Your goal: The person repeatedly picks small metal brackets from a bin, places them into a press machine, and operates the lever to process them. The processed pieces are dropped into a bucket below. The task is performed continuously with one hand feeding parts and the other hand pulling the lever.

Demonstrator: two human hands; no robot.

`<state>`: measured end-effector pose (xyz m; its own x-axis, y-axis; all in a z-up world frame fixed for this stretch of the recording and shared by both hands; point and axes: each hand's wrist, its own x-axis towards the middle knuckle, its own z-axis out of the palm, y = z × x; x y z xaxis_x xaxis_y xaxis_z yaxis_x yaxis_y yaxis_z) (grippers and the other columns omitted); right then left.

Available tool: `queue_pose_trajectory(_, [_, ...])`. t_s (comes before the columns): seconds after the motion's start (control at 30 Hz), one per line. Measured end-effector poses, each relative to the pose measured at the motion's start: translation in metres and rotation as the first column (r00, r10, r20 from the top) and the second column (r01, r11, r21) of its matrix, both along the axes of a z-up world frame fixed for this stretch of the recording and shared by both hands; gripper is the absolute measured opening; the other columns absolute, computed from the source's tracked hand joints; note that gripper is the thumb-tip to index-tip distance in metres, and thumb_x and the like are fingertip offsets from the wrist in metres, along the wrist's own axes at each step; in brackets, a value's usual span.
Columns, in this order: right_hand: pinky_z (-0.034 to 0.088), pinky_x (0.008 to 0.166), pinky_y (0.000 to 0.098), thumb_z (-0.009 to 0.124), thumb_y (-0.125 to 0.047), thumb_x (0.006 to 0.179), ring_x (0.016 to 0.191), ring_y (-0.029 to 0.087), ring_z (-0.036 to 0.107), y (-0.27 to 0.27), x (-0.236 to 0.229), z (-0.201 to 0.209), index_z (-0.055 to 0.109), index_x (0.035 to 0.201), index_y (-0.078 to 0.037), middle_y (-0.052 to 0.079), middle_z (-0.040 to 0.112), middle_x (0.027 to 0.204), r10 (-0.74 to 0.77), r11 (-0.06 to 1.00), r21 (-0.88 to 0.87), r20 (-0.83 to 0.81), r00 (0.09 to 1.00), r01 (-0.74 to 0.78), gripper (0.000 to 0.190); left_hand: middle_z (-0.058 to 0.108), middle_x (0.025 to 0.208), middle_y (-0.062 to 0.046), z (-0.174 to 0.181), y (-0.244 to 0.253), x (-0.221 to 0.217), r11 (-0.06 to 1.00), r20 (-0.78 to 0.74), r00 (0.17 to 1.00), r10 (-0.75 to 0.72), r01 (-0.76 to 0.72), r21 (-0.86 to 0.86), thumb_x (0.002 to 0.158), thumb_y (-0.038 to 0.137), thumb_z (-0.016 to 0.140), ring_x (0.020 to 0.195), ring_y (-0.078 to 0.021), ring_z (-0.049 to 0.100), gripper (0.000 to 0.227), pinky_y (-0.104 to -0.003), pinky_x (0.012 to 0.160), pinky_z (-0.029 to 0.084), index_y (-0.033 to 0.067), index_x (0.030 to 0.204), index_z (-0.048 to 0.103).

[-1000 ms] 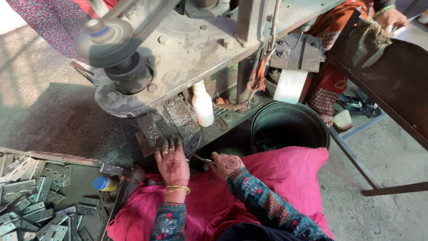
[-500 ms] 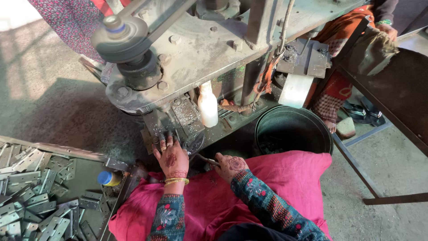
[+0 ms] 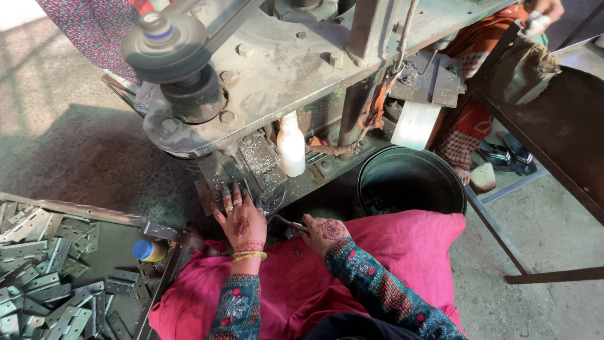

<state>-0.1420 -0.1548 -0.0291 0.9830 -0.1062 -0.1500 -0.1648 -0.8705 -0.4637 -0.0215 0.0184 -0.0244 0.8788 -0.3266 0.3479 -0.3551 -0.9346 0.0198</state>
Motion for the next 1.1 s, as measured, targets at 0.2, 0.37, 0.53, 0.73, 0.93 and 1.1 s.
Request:
queue_pose_trajectory(0.2, [0.055,0.075,0.0488,0.064,-0.033,0.093,0.089,0.035,0.071,-0.001,0.000,-0.003,0.057,0.108,-0.011,0.013,0.073,0.093,0.021,1.000,-0.010,0.027,0.999,-0.021,0.028,0.052,0.154,-0.007,-0.001,-0.002,-0.002,1.000,-0.071,0.997,0.021,-0.022,-0.021,0.078,0.022,0.069,0.146,-0.0284,0.041,0.046,-0.060,0.121,0.016,0.0075,0.122,0.071])
queue_pose_trajectory(0.37, [0.056,0.076,0.0486,0.062,-0.030,0.094,0.091,0.036,0.071,-0.002,-0.001,-0.014,0.058,0.110,-0.010,0.013,0.074,0.094,0.044,0.999,-0.005,0.048,0.998,-0.043,0.026,0.059,0.150,-0.006,-0.010,-0.001,0.023,1.000,0.012,1.000,0.025,-0.025,-0.006,0.095,0.019,0.057,0.148,-0.0288,0.044,0.031,-0.059,0.125,0.016,0.0078,0.119,0.074])
queue_pose_trajectory(0.53, [0.055,0.078,0.0499,0.063,-0.029,0.092,0.093,0.037,0.071,-0.006,-0.003,-0.017,0.057,0.110,-0.009,0.014,0.074,0.096,0.065,0.998,-0.004,0.006,0.998,-0.065,0.027,0.062,0.147,-0.008,-0.020,-0.004,0.025,1.000,0.078,0.997,0.000,0.001,-0.014,0.094,0.017,0.055,0.144,-0.0296,0.046,0.034,-0.061,0.124,0.016,0.0082,0.119,0.075])
queue_pose_trajectory(0.73, [0.055,0.078,0.0507,0.060,-0.034,0.096,0.092,0.037,0.072,0.001,0.000,-0.010,0.057,0.112,-0.010,0.015,0.074,0.097,0.012,1.000,0.000,-0.069,0.998,-0.012,0.030,0.061,0.147,-0.005,-0.009,0.001,0.022,0.997,-0.008,1.000,0.018,-0.017,0.081,0.088,0.021,0.063,0.144,-0.0291,0.045,0.034,-0.063,0.124,0.016,0.0092,0.119,0.075])
queue_pose_trajectory(0.93, [0.055,0.079,0.0513,0.060,-0.036,0.096,0.092,0.038,0.071,0.002,-0.002,-0.005,0.057,0.113,-0.011,0.016,0.074,0.097,0.004,1.000,0.017,-0.104,0.995,-0.002,0.030,0.056,0.152,-0.005,-0.001,-0.003,0.019,0.998,-0.003,1.000,0.031,-0.031,0.061,0.078,0.025,0.070,0.144,-0.0303,0.043,0.046,-0.062,0.119,0.018,0.0066,0.121,0.073])
queue_pose_trajectory(1.1, [0.055,0.079,0.0506,0.061,-0.034,0.094,0.092,0.037,0.071,-0.001,-0.001,-0.009,0.057,0.112,-0.010,0.016,0.074,0.096,0.023,1.000,-0.004,-0.063,0.998,-0.024,0.030,0.056,0.151,-0.004,-0.003,-0.001,0.016,0.994,-0.001,0.999,0.034,-0.034,0.101,0.086,0.022,0.067,0.146,-0.0283,0.044,0.039,-0.062,0.124,0.017,0.0089,0.121,0.074])
